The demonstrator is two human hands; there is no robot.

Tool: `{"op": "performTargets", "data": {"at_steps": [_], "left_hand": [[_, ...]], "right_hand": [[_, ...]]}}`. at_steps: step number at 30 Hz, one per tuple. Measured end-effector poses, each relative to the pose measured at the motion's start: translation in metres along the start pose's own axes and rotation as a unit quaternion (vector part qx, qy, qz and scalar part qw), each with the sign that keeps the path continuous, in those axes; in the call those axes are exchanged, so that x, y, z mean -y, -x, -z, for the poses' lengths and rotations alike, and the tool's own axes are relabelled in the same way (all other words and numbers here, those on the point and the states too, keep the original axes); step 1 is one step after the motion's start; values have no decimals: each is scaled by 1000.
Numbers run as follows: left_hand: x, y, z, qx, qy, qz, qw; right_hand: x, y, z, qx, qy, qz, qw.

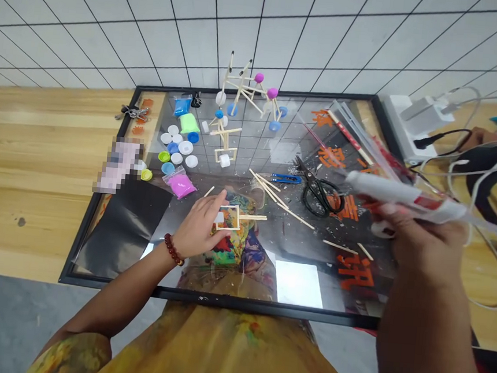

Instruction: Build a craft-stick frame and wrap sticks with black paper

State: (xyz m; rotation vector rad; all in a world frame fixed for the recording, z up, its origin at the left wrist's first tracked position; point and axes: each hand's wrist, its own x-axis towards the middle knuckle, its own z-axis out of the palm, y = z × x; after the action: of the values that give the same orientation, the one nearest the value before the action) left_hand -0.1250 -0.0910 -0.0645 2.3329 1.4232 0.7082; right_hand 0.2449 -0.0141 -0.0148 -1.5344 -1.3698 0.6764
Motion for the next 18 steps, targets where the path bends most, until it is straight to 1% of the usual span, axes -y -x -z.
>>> {"op": "performTargets", "data": {"at_steps": [1, 3, 5, 6, 8, 10, 12, 16, 18], "left_hand": [[0, 0, 0, -2, -1, -1, 1000], [1, 0, -1, -6, 0, -2, 1000], [1, 0, -1, -8, 2, -5, 1000], [1, 0, 0, -9, 3, -7, 1000], [1, 0, 0, -6, 5, -7, 1000], [1, -1, 1, -1, 6, -3, 1000], [2, -1, 1, 3, 8, 2, 1000], [3, 1, 1, 1, 3, -2, 1000], [-1, 1, 2, -20, -12, -15, 1000]], "right_hand": [[7, 11, -4, 67, -13, -9, 998], [18, 29, -14, 169, 4, 16, 985], [25, 39, -27, 242, 38, 60, 968], [27, 42, -32, 264, 62, 79, 959], [30, 43, -40, 280, 103, 109, 948], [32, 41, -44, 275, 117, 119, 947], [34, 38, -42, 281, 98, 104, 949], [32, 35, -33, 316, 52, 53, 946], [28, 33, -29, 291, 59, 30, 954]]}}
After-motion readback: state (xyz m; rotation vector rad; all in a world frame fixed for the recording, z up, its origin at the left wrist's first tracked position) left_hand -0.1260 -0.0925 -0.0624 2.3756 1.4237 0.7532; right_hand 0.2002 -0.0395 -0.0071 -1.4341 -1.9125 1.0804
